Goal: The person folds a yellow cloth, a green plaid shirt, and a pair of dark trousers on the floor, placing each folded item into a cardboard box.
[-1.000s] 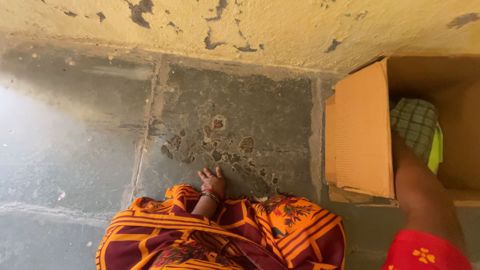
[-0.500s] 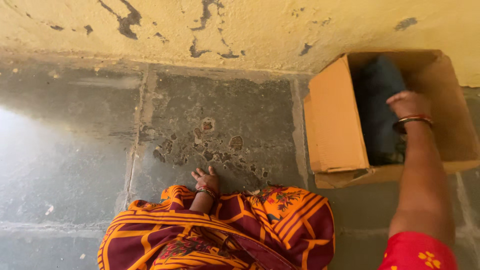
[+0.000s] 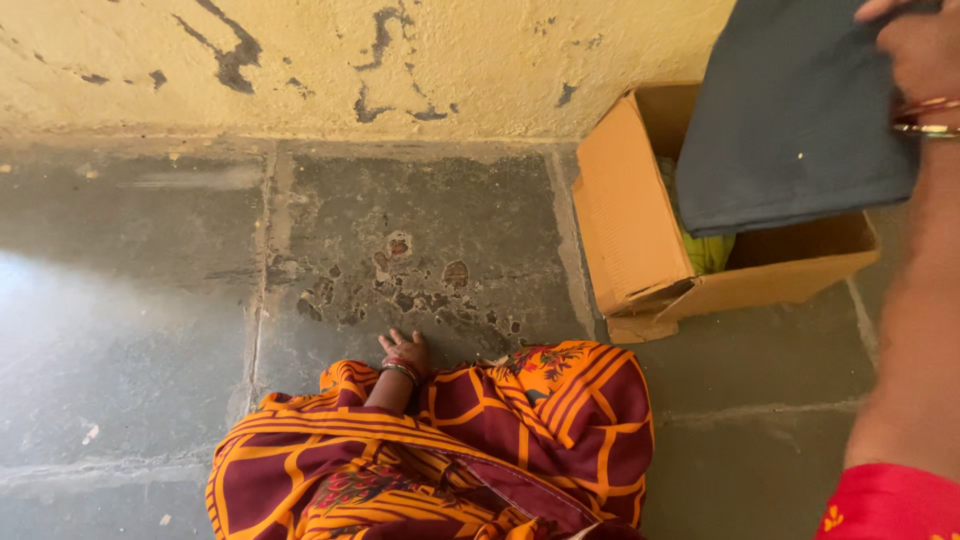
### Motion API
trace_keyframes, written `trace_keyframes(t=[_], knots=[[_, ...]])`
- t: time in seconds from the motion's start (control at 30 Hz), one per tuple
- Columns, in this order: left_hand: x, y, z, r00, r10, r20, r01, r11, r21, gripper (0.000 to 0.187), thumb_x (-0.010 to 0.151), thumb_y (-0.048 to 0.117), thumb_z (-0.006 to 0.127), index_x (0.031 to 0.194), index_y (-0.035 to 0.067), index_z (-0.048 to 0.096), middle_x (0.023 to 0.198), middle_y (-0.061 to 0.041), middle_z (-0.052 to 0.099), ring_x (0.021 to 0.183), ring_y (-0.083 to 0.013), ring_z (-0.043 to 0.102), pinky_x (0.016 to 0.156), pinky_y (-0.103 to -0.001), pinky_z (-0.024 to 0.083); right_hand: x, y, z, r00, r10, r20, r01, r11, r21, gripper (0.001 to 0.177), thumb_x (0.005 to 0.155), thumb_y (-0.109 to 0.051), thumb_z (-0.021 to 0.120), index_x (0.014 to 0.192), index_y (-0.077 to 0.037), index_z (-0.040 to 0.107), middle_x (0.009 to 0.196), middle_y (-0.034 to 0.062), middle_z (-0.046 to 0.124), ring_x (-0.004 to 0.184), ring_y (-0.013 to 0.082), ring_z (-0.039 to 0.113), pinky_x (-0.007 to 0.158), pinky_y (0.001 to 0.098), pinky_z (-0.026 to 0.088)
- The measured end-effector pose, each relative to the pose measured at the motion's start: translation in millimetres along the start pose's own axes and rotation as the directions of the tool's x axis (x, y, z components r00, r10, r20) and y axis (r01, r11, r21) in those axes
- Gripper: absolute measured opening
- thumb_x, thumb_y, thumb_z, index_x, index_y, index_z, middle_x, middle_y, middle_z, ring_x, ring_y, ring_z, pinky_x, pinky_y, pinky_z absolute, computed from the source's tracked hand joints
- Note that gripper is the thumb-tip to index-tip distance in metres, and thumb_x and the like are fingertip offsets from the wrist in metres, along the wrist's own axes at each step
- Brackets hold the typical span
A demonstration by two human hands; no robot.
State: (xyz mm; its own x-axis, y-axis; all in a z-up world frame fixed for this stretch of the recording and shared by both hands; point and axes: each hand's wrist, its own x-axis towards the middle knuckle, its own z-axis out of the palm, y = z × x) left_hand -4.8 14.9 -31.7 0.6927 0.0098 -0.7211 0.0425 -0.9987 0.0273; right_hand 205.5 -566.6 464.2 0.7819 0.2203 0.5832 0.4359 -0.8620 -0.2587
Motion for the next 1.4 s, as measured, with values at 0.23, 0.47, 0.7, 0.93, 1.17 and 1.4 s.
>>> trace_keyframes(t=[0.23,0.47,0.7,0.93,1.17,1.4], knots=[[-18,-19,-33,0.853,0.432,-0.294,-0.521,0.745,-0.417,0.089,0.084,0.059,0.072,0.15,0.005,0.046,0.146,-0.02,0.056,0.135,-0.0338,0.055,0.111,-0.04,0.044,20,-145,-34,0.981,-0.17,0.098,0.151,0.973,0.177,0.028,0.078,0.006,0.066,0.101,-0.005,0.077,0.098,0.009,0.076,0.087,0.017,0.068,0.08,0.0302,0.053],[-97,-42,-70,0.828,0.416,-0.376,-0.248,-0.329,-0.911,0.086,0.09,0.05,0.065,0.159,0.014,0.028,0.148,-0.016,0.058,0.131,-0.0362,0.058,0.104,-0.053,0.049,14,-278,40,0.908,-0.306,0.286,0.183,0.903,0.388,0.027,0.078,0.002,0.068,0.102,-0.006,0.078,0.095,0.011,0.075,0.092,0.0196,0.069,0.084,0.031,0.053],[-64,-66,-50,0.911,0.151,-0.384,-0.203,-0.644,-0.737,0.08,0.087,0.048,0.071,0.15,0.011,0.039,0.139,-0.011,0.06,0.116,-0.0328,0.064,0.093,-0.052,0.053,-13,-353,184,0.833,-0.343,0.434,0.16,0.9,0.405,0.033,0.072,-0.001,0.065,0.101,-0.011,0.079,0.1,0.0131,0.077,0.094,0.0269,0.074,0.086,0.035,0.056],[7,-95,-45,0.97,-0.193,-0.147,-0.231,-0.545,-0.806,0.084,0.085,0.045,0.077,0.152,0.012,0.038,0.12,-0.011,0.06,0.099,-0.0259,0.059,0.076,-0.047,0.047,-33,-393,275,0.839,-0.322,0.44,0.435,0.882,-0.183,0.02,0.071,-0.007,0.07,0.086,-0.013,0.081,0.087,0.0167,0.075,0.085,0.0378,0.07,0.074,0.0482,0.056],[14,-136,-50,0.827,-0.382,-0.412,-0.562,-0.561,-0.608,0.076,0.112,0.045,0.072,0.136,-0.022,0.045,0.096,-0.024,0.04,0.09,-0.0383,0.033,0.07,-0.053,0.037,-121,-478,388,0.713,-0.432,0.553,0.453,0.885,0.108,0.03,0.092,-0.014,0.068,0.121,-0.006,0.068,0.116,0.0239,0.065,0.101,0.038,0.067,0.082,0.0476,0.058],[-1,-149,-51,0.685,-0.6,-0.413,-0.592,-0.128,-0.796,0.076,0.085,0.043,0.077,0.139,-0.004,0.051,0.125,-0.02,0.069,0.11,-0.0268,0.068,0.091,-0.036,0.056,-193,-407,470,0.718,-0.333,0.612,0.129,0.927,0.353,0.047,0.091,-0.014,0.071,0.136,-0.008,0.06,0.141,0.0194,0.058,0.13,0.0373,0.055,0.107,0.0456,0.046]])
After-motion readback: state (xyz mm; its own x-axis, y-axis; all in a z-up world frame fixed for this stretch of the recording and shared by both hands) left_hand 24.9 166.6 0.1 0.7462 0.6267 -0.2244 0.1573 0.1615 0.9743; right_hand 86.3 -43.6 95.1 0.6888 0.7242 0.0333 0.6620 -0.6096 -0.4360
